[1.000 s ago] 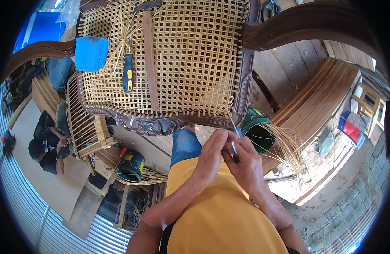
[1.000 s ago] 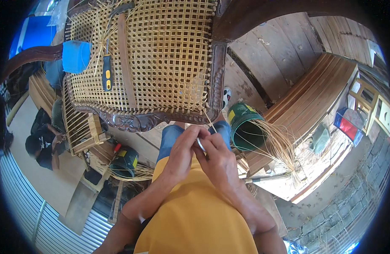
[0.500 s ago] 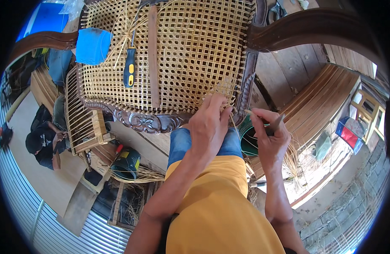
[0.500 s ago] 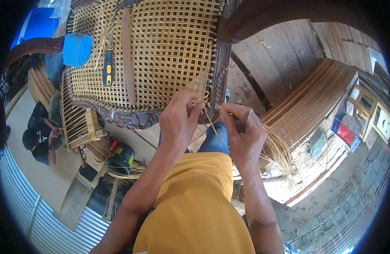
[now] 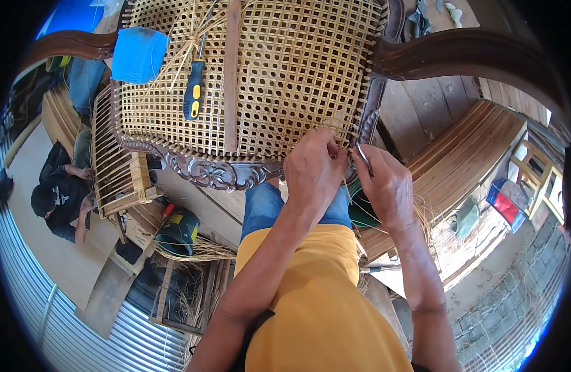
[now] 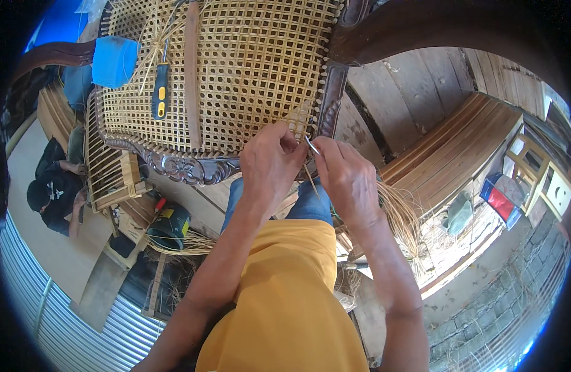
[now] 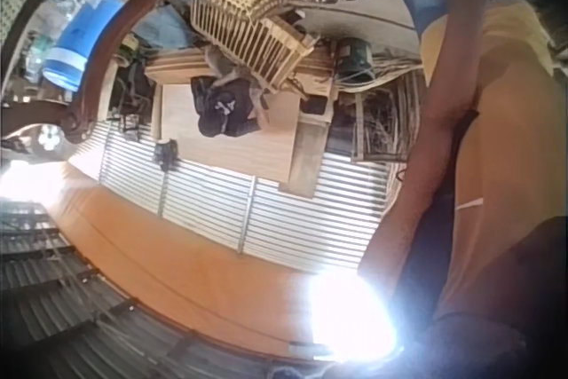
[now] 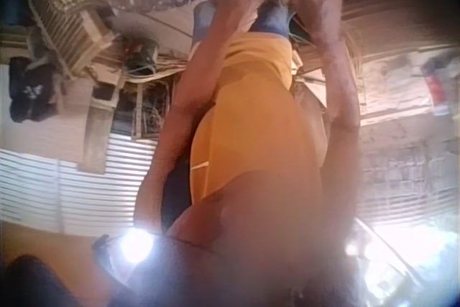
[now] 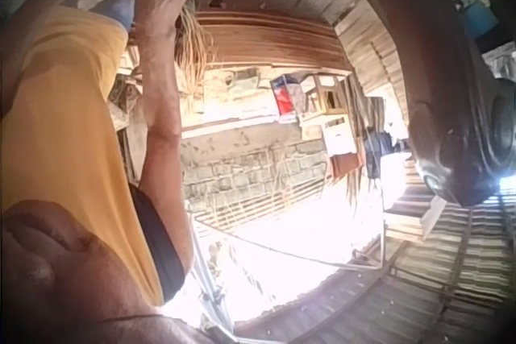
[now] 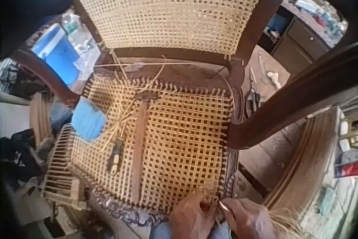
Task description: Weaving thin rattan strands into a decorative pattern on a wooden chair frame.
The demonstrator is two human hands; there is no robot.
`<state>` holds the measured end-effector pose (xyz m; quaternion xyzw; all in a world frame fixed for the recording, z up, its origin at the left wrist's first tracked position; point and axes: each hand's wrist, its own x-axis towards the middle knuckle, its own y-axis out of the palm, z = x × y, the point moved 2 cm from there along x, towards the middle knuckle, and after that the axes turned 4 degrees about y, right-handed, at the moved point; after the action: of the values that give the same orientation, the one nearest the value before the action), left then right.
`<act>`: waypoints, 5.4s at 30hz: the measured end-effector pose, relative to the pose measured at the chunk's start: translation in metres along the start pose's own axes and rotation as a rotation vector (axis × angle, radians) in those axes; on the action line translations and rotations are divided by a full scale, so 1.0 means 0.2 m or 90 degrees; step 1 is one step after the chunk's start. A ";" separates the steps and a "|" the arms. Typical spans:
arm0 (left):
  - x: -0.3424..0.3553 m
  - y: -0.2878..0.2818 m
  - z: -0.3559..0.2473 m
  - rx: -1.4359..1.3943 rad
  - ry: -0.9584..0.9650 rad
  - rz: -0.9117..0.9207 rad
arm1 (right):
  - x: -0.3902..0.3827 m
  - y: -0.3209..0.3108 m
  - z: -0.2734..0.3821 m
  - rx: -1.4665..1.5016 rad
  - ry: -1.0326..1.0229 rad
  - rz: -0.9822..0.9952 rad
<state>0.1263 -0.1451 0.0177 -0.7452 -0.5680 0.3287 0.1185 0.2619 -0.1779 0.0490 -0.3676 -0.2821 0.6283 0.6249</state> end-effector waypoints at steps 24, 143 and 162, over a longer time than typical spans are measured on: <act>-0.01 0.04 0.07 -0.063 0.102 -0.080 | 0.11 -0.07 -0.13 0.041 -0.247 0.119; -0.86 0.27 0.19 -0.761 -0.347 -0.402 | 1.27 -0.48 -0.95 -0.151 0.042 -0.089; -0.64 -0.07 0.15 -0.378 -0.221 -0.364 | 1.11 -0.49 -0.80 0.043 -0.207 -0.188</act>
<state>0.0797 -0.2657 0.0484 -0.4941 -0.8323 0.2254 -0.1114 0.4599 0.0308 0.0137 -0.1952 -0.4088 0.5902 0.6681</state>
